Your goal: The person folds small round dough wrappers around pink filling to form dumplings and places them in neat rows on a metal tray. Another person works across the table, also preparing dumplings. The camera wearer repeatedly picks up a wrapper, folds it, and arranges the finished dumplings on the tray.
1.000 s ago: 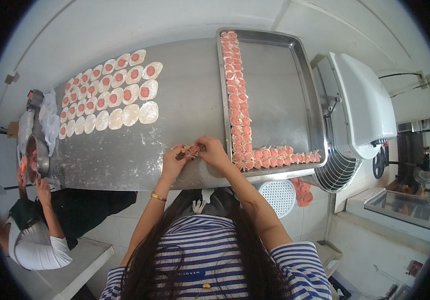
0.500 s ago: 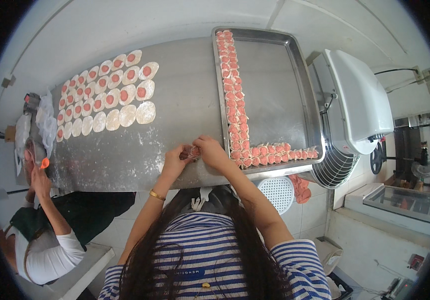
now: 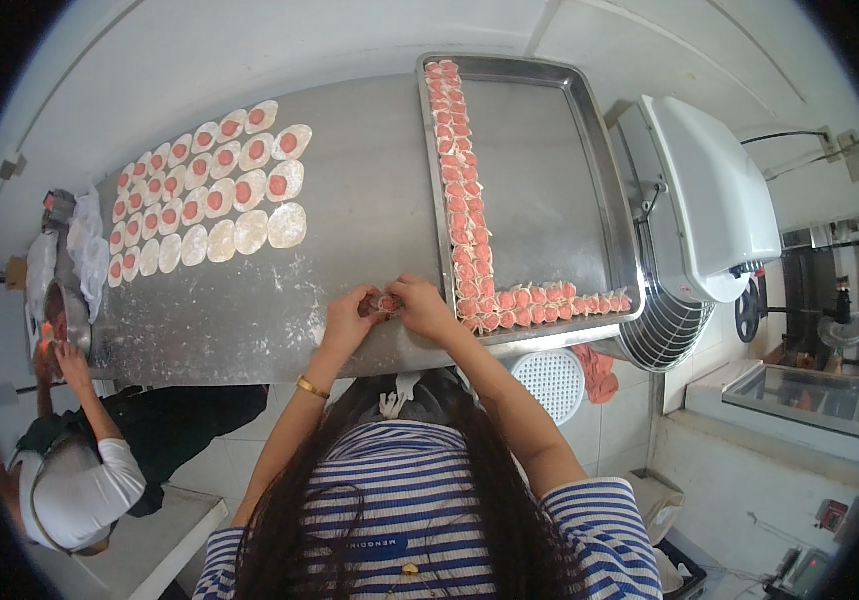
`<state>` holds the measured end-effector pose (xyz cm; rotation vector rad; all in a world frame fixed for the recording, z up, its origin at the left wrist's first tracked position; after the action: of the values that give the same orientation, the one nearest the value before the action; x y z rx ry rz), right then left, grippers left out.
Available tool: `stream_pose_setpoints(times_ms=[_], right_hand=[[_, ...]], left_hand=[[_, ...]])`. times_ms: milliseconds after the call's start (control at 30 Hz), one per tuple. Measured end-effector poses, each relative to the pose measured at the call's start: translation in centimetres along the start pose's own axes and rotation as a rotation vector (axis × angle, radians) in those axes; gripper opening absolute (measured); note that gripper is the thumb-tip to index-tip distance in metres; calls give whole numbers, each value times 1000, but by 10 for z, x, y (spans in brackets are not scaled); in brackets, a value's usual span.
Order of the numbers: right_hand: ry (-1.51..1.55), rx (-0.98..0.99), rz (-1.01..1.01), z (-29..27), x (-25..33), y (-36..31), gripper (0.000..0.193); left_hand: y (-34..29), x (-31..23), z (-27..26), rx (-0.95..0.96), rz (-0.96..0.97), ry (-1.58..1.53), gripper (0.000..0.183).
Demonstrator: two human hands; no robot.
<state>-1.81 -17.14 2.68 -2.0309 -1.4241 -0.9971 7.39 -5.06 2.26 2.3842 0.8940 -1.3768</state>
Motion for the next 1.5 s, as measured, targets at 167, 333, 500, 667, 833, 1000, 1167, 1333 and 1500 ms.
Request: stream_pose_setpoints(times_ms=[167, 333, 500, 667, 833, 1000, 1167, 1333, 1500], right_hand=[[70, 32, -5, 1, 13, -1, 20], [-9, -39, 59, 5, 4, -10, 19], [28, 7, 4, 3, 13, -8, 22], [1, -124, 120, -2, 11, -17, 19], [60, -13, 105, 6, 6, -11, 30], [10, -136, -4, -3, 13, -11, 22], [-8, -80, 80, 5, 0, -13, 29], [16, -129, 139, -1, 5, -15, 26], [-25, -118, 179, 7, 0, -17, 31]], left_hand=[[-1, -1, 0, 32, 21, 57, 27], [-7, -3, 3, 16, 45, 2, 22], [-8, -8, 6, 73, 35, 125, 24], [-14, -4, 2, -15, 29, 22, 22], [-9, -4, 5, 51, 6, 3, 23], [-10, -1, 8, 7, -10, -79, 21], [-6, -5, 8, -13, -12, -58, 22], [-3, 4, 14, 51, -74, -160, 22], [0, 3, 10, 64, -75, -136, 23]])
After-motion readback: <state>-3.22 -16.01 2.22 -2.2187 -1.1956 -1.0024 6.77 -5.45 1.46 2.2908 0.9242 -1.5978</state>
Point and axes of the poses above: each hand's wrist, its own y-axis towards the middle knuckle, its own z-axis out of the palm, x = y × z, the point moved 4 cm from there along y, towards the middle knuckle, and after that the axes turned 1 degree about z, right-handed, at the moved point
